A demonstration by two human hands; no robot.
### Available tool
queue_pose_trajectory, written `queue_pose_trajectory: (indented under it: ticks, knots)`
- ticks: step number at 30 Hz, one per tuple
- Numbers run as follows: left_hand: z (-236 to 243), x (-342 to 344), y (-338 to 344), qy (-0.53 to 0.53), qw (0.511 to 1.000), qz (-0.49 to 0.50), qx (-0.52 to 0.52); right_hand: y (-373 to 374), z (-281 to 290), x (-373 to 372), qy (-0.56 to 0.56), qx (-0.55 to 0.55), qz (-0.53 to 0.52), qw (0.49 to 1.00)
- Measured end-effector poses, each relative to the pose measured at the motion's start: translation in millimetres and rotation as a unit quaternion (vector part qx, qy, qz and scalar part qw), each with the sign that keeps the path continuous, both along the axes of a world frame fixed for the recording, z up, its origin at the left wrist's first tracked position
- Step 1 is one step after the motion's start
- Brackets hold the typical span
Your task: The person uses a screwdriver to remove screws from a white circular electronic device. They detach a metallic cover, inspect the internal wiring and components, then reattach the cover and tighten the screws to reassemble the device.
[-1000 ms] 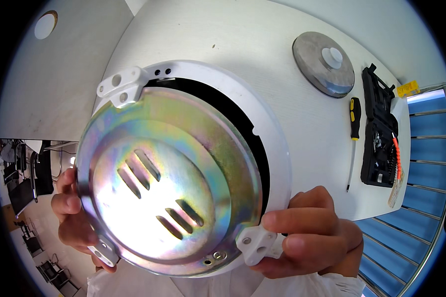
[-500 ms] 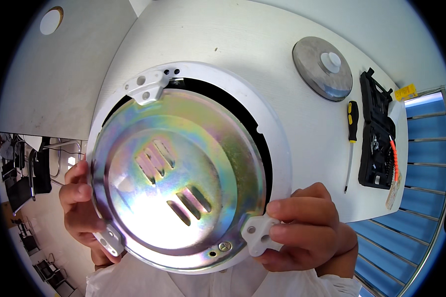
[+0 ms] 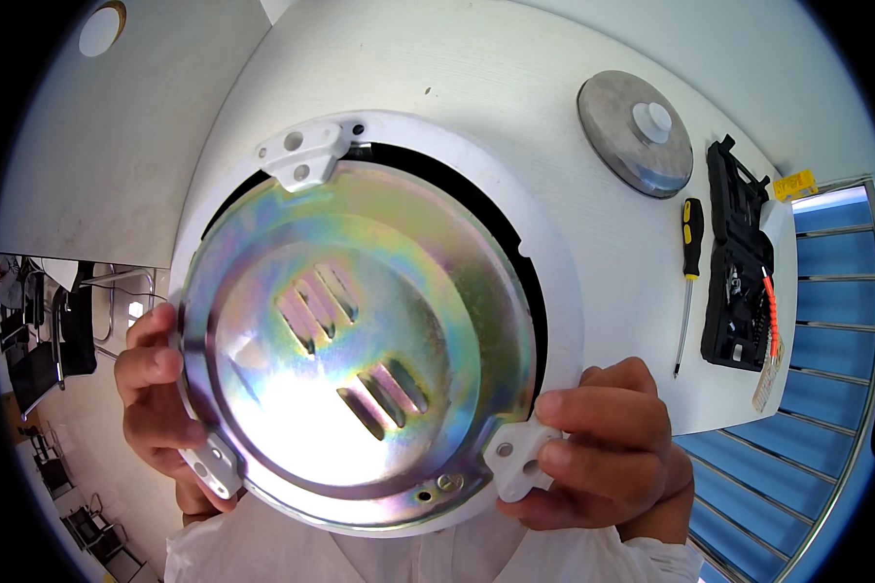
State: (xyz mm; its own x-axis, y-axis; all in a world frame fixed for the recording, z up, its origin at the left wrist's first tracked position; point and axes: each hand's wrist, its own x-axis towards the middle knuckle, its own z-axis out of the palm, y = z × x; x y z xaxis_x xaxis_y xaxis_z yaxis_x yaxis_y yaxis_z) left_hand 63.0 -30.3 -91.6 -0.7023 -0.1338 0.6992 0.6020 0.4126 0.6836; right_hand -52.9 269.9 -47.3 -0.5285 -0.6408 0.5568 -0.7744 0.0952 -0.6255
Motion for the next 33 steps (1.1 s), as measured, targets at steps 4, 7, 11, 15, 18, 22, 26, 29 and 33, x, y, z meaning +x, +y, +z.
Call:
queue_pose_trajectory:
  ticks: [4, 7, 11, 15, 18, 22, 26, 29, 33]
  knots:
    - [0, 2, -1, -0.009, 1.000, 0.011, -0.010, 0, -2, 0, -0.010, -0.018, -0.001, 1.000]
    - [1, 3, -5, -0.016, 0.999, 0.004, -0.028, -1, -5, -1, -0.034, -0.079, 0.009, 0.996]
    - [1, 2, -10, -0.011, 0.999, -0.013, -0.040, 1, -7, -2, -0.027, -0.082, 0.019, 0.996]
    - [0, 2, -12, -0.006, 0.999, -0.014, -0.046, 2, -5, 0, -0.031, -0.072, 0.024, 0.997]
    - [0, 1, -11, -0.003, 0.999, -0.012, -0.048, 0, -4, 2, -0.019, -0.071, 0.011, 0.997]
    - [1, 1, -8, -0.013, 0.999, -0.016, -0.035, -1, -2, 4, -0.015, -0.052, -0.004, 0.999]
    - [2, 1, -3, -0.016, 0.999, 0.001, -0.031, 2, 0, 3, -0.018, 0.004, -0.008, 1.000]
    - [2, 1, -2, -0.015, 0.999, 0.008, -0.032, 4, 0, 1, -0.016, -0.010, 0.002, 1.000]
    - [3, 0, -4, -0.015, 0.999, 0.009, -0.034, 4, -2, 0, -0.012, -0.032, 0.012, 0.999]
